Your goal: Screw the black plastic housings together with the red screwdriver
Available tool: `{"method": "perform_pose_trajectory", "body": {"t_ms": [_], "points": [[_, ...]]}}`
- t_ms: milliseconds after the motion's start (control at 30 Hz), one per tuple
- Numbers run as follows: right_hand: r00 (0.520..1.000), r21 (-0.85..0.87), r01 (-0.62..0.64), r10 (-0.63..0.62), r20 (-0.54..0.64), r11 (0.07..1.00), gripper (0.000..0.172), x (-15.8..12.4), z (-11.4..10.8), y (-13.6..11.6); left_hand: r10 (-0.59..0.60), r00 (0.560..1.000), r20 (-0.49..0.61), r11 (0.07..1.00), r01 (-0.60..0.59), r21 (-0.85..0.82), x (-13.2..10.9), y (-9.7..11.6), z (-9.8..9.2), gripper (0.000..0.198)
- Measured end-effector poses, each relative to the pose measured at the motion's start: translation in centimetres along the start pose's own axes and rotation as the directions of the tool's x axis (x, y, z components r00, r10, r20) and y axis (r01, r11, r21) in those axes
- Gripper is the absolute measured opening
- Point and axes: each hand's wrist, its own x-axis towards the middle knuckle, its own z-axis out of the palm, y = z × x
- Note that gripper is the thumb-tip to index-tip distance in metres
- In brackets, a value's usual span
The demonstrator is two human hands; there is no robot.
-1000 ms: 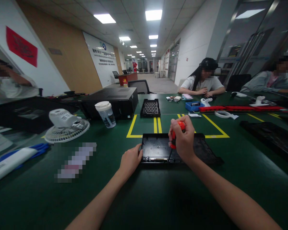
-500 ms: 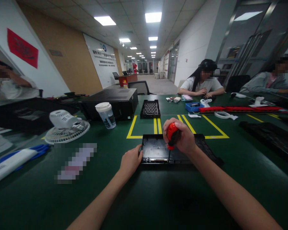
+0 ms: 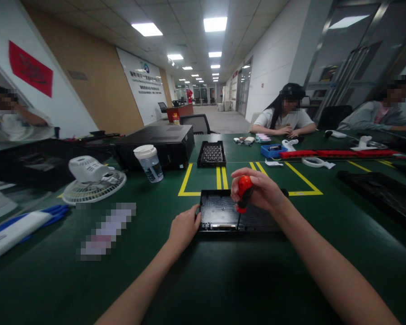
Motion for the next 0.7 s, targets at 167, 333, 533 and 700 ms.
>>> {"method": "perform_pose_trajectory", "body": {"t_ms": [167,333,533,700], "points": [[1.0,0.013,0.018,-0.018,0.005,1.0,0.023,0.09,-0.08,0.23,0.001,1.0,0.006,1.0,-0.001,0.001,-0.03,0.07,-0.09,0.039],[1.0,0.02,0.022,-0.022,-0.01,1.0,0.022,0.08,-0.37,0.32,0.008,1.0,-0.006,1.0,-0.008,0.003,0.03,-0.07,0.13,0.039],[1.0,0.024,0.022,-0.022,0.006,0.999,0.02,0.02,-0.36,0.24,0.016,1.0,-0.01,1.0,-0.016,-0.018,0.05,-0.13,0.19,0.039],[1.0,0.013,0.023,-0.023,0.004,1.0,0.019,0.04,-0.27,0.0,-0.003,1.0,0.004,1.0,0.003,-0.021,-0.05,0.0,-0.03,0.039]]}}
